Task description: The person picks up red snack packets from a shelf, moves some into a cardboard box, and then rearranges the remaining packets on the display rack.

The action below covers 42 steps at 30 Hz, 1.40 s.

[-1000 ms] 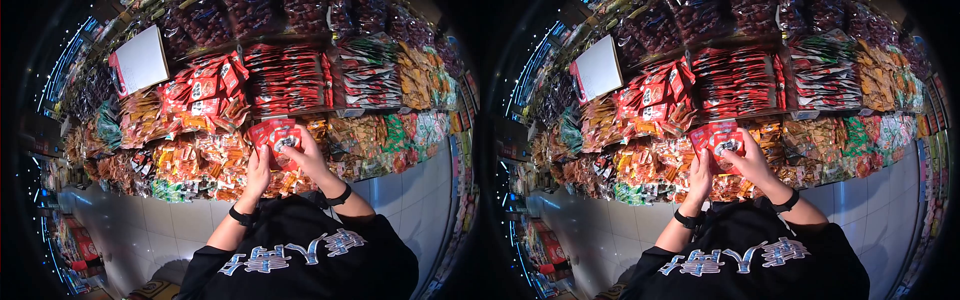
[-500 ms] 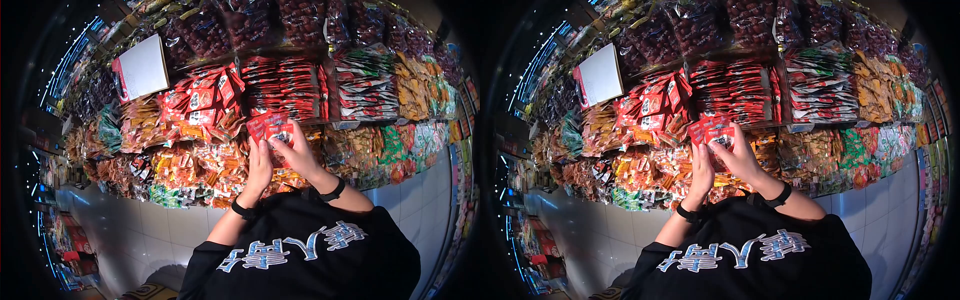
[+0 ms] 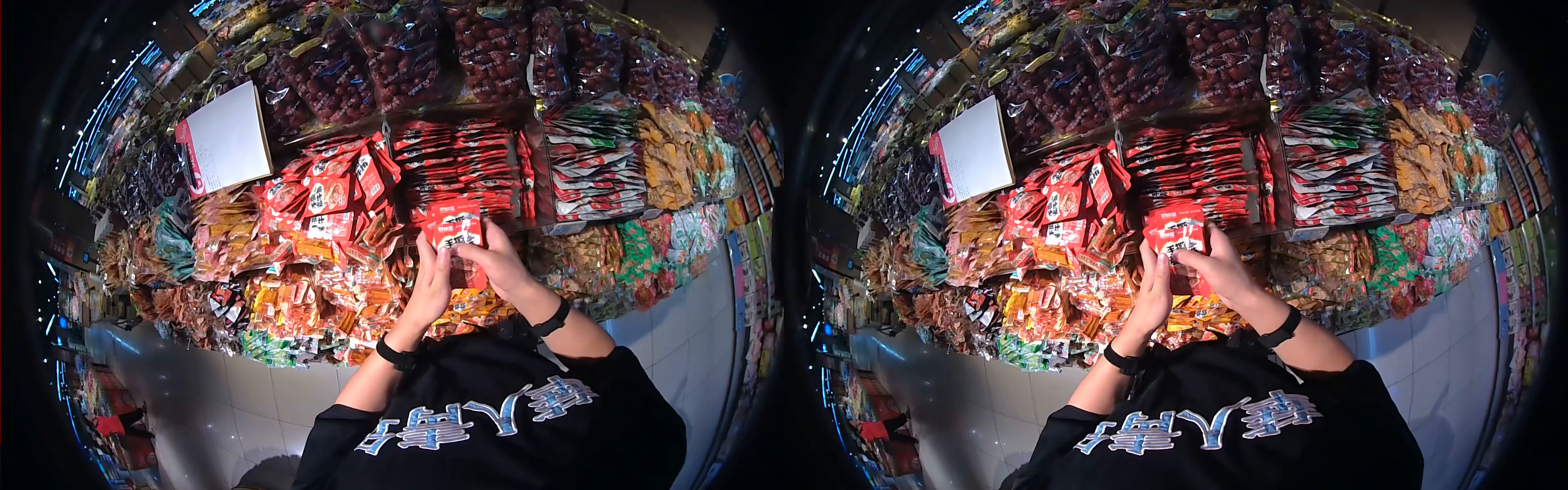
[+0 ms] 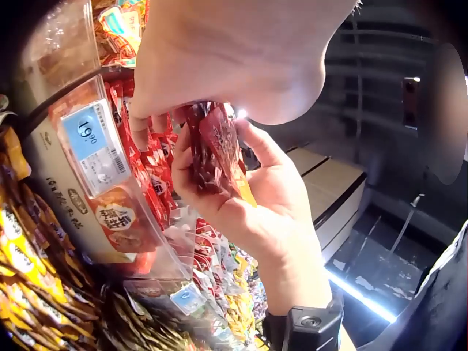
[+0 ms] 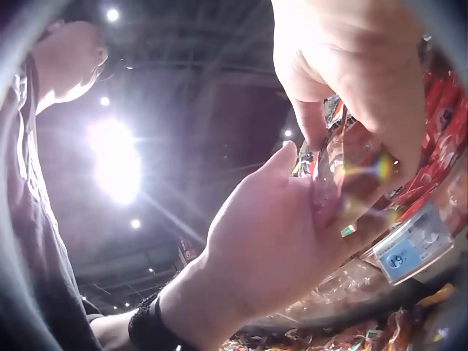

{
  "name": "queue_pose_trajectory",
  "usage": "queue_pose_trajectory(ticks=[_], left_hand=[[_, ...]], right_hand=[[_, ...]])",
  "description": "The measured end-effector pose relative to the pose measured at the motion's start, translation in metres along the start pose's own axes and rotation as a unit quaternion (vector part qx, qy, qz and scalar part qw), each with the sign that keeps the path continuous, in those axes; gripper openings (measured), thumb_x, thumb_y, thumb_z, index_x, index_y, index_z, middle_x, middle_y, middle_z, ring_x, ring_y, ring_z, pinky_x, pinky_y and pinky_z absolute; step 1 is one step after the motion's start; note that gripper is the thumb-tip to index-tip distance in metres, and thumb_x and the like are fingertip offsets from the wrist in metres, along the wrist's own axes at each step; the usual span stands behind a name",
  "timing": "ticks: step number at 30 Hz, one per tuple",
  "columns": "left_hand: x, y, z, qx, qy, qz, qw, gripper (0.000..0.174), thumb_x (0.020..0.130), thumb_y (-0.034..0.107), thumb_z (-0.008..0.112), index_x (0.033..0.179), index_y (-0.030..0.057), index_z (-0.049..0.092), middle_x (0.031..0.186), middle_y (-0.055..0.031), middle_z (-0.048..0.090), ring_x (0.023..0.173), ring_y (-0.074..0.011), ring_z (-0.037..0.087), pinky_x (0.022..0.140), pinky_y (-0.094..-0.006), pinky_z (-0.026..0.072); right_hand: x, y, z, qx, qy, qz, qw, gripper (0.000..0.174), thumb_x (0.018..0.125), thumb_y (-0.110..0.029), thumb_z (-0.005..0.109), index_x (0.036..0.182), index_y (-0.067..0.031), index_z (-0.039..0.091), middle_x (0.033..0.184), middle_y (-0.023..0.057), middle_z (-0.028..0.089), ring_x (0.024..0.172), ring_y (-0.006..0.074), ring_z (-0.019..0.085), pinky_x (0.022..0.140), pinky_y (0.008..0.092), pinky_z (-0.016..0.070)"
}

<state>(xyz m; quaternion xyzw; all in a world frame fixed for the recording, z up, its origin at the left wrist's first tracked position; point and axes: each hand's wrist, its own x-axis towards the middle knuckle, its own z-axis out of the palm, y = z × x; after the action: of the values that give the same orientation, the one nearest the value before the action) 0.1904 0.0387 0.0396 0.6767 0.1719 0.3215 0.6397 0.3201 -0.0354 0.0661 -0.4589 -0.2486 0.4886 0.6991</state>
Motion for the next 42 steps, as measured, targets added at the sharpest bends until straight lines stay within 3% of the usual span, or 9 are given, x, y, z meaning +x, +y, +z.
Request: queue_pose_trajectory(ticks=[6, 10, 12, 16, 20, 29, 33, 37, 42], left_hand=[[0.017, -0.014, -0.007, 0.198, -0.021, 0.051, 0.979, 0.061, 0.105, 0.029, 0.042, 0.15, -0.0056, 0.02, 0.152, -0.027, 0.027, 0.143, -0.0416, 0.026, 0.119, -0.0473, 0.0199], [0.036, -0.016, -0.013, 0.433, 0.031, 0.101, 0.895, 0.069, 0.098, 0.031, 0.055, 0.149, -0.0048, 0.026, 0.154, -0.0267, 0.027, 0.147, -0.0442, 0.02, 0.12, -0.0534, 0.0169], [0.039, -0.032, -0.012, 0.485, 0.027, 0.114, 0.867, 0.067, 0.098, 0.032, 0.056, 0.148, -0.0045, 0.031, 0.154, -0.0267, 0.028, 0.147, -0.0428, 0.021, 0.12, -0.0547, 0.0162], [0.04, -0.042, -0.009, 0.545, 0.029, 0.119, 0.829, 0.069, 0.095, 0.039, 0.057, 0.146, -0.0038, 0.039, 0.157, -0.0226, 0.031, 0.148, -0.0368, 0.024, 0.12, -0.0528, 0.0173], [0.04, -0.044, -0.012, 0.536, 0.026, 0.122, 0.835, 0.068, 0.095, 0.04, 0.057, 0.145, -0.0034, 0.041, 0.156, -0.0206, 0.034, 0.147, -0.0353, 0.026, 0.12, -0.0521, 0.0183], [0.04, -0.046, -0.013, 0.54, 0.025, 0.121, 0.832, 0.066, 0.094, 0.04, 0.057, 0.144, -0.002, 0.045, 0.154, -0.0177, 0.038, 0.145, -0.0331, 0.031, 0.118, -0.0508, 0.0223], [0.039, -0.047, -0.012, 0.543, 0.028, 0.123, 0.83, 0.066, 0.094, 0.04, 0.057, 0.144, -0.0018, 0.045, 0.154, -0.0177, 0.038, 0.145, -0.0334, 0.031, 0.118, -0.0508, 0.0232], [0.04, -0.047, -0.012, 0.54, 0.031, 0.126, 0.832, 0.066, 0.094, 0.039, 0.057, 0.143, -0.002, 0.045, 0.154, -0.0177, 0.038, 0.144, -0.0339, 0.032, 0.118, -0.051, 0.0234], [0.038, -0.048, -0.011, 0.55, 0.03, 0.129, 0.825, 0.066, 0.094, 0.039, 0.056, 0.143, -0.0022, 0.045, 0.154, -0.018, 0.038, 0.143, -0.0345, 0.032, 0.117, -0.0512, 0.0234]], right_hand=[[0.018, -0.023, -0.012, -0.203, 0.01, -0.132, 0.97, 0.047, 0.09, -0.003, 0.067, 0.131, -0.0009, 0.044, 0.119, 0.0092, 0.062, 0.106, 0.0153, 0.063, 0.091, 0.0322, 0.0503], [0.05, -0.091, -0.014, -0.496, 0.102, -0.232, 0.831, 0.049, 0.09, -0.008, 0.065, 0.132, 0.0005, 0.041, 0.118, 0.0237, 0.06, 0.109, 0.0412, 0.062, 0.091, 0.0437, 0.0495], [0.076, -0.112, -0.022, -0.641, 0.126, -0.322, 0.685, 0.051, 0.089, -0.007, 0.063, 0.133, 0.0016, 0.04, 0.12, 0.0259, 0.057, 0.111, 0.0461, 0.057, 0.094, 0.0483, 0.0463], [0.126, -0.132, -0.027, -0.762, 0.049, -0.402, 0.505, 0.051, 0.085, -0.004, 0.06, 0.133, 0.0002, 0.044, 0.124, 0.0232, 0.055, 0.117, 0.0404, 0.052, 0.105, 0.0473, 0.0381], [0.161, -0.108, -0.052, -0.828, -0.008, -0.368, 0.423, 0.057, 0.082, -0.001, 0.056, 0.137, 0.0031, 0.042, 0.136, 0.0208, 0.049, 0.13, 0.0367, 0.045, 0.116, 0.0483, 0.0285], [0.164, -0.079, -0.047, -0.826, 0.01, -0.33, 0.457, 0.069, 0.1, -0.039, 0.049, 0.154, -0.0017, 0.027, 0.161, 0.0219, 0.02, 0.15, 0.0353, 0.019, 0.122, 0.0506, 0.0145], [0.164, -0.073, -0.034, -0.833, -0.035, -0.297, 0.466, 0.071, 0.101, -0.041, 0.047, 0.156, -0.0029, 0.022, 0.164, 0.0205, 0.013, 0.152, 0.0339, 0.016, 0.123, 0.0508, 0.0105], [0.171, -0.07, -0.035, -0.789, 0.042, -0.333, 0.515, 0.074, 0.101, -0.043, 0.047, 0.156, -0.0004, 0.021, 0.164, 0.0208, 0.013, 0.152, 0.0346, 0.014, 0.123, 0.0491, 0.011], [0.17, -0.064, -0.03, -0.798, 0.012, -0.348, 0.492, 0.069, 0.1, -0.037, 0.049, 0.151, 0.0044, 0.028, 0.161, 0.0212, 0.022, 0.15, 0.0339, 0.02, 0.122, 0.0481, 0.0159]])
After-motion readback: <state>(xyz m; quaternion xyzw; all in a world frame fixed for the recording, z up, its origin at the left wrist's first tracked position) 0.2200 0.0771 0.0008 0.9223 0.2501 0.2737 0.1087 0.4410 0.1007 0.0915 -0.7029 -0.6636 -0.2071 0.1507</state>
